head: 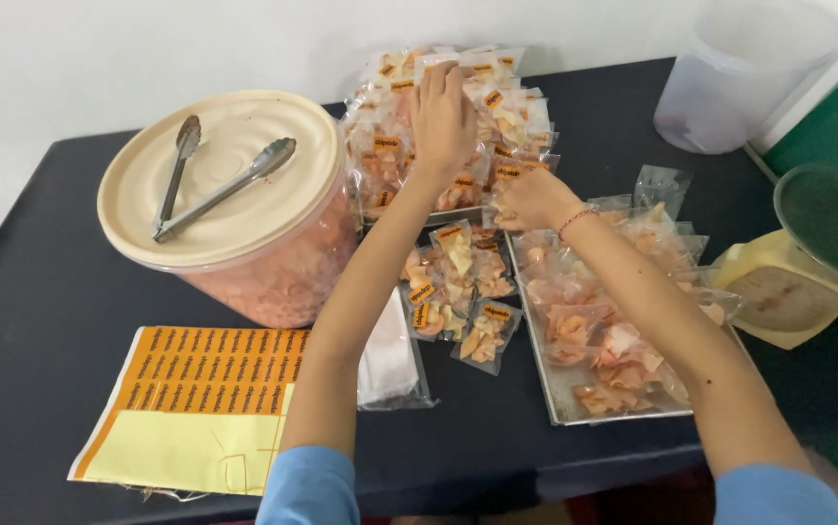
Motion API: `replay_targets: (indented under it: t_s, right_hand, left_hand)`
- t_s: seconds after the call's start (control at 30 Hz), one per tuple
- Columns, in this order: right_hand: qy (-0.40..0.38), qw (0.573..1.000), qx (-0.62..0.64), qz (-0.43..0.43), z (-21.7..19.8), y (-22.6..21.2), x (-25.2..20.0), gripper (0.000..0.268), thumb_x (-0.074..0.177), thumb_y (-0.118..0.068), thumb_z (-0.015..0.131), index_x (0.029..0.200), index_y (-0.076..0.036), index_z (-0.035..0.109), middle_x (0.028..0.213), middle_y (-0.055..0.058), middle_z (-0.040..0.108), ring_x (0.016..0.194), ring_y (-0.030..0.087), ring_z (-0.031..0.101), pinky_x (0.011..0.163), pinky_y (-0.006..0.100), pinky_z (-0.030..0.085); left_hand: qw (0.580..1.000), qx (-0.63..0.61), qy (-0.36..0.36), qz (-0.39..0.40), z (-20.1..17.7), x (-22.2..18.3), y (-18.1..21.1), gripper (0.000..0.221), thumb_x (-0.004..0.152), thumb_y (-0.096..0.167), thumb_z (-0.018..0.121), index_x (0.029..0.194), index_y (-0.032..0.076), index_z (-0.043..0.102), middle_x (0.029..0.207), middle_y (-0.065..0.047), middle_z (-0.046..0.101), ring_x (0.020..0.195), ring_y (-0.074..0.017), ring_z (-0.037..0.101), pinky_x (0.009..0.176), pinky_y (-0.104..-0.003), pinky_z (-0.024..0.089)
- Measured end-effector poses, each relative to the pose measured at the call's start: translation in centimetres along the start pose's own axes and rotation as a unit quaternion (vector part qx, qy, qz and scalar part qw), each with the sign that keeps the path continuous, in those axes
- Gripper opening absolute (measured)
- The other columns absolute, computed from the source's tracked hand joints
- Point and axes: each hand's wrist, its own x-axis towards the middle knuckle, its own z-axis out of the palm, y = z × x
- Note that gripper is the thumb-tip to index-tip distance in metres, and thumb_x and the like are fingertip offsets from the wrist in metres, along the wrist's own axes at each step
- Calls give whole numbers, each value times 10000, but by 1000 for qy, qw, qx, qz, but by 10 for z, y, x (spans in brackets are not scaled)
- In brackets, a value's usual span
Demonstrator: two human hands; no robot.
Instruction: Organizing and arranging small plastic bags of chips onto metal trays.
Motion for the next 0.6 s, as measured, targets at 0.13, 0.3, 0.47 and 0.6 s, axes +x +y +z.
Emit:
replay_targets:
  t_s: [0.13,0.3,0.47,0.6]
  right_hand:
    - [40,996,-64,-37,-5,-17,3,693,918,-772,563,552,-188,494,530,-59,443,456,129,406,466,308,324]
    - [80,995,-45,-27,-9,-23,14,254,813,-338,598,641,-161,658,620,7,587,510,229,591,425,374,437]
    - [46,983,156,85,-73,-3,0,493,1024,-341,488,557,-185,511,515,-5,540,489,253,571,611,428,528]
    - [54,907,371,190,-140,21,-22,233,1102,-155,475,1095,-108,703,763,9,684,479,62,572,373,198,377]
  left_hand:
    - [999,-45,-12,-25,-16,-5,0,336,872,-51,558,1172,86,622,1229,-106,610,1176,-304,568,994,-448,451]
    - [998,-53,-18,-29,-34,-2,1,379,841,-81,552,1180,72,626,1259,-123,616,1222,-313,559,1047,-463,428]
    - [995,-88,-24,-32,-41,-3,-7,373,855,-56,530,1182,102,610,1226,-88,621,1196,-298,577,997,-445,431]
    - [986,-119,-59,-99,-43,-5,-3,286,923,59,487,1171,103,621,1205,-86,703,1175,-295,610,1067,-475,337]
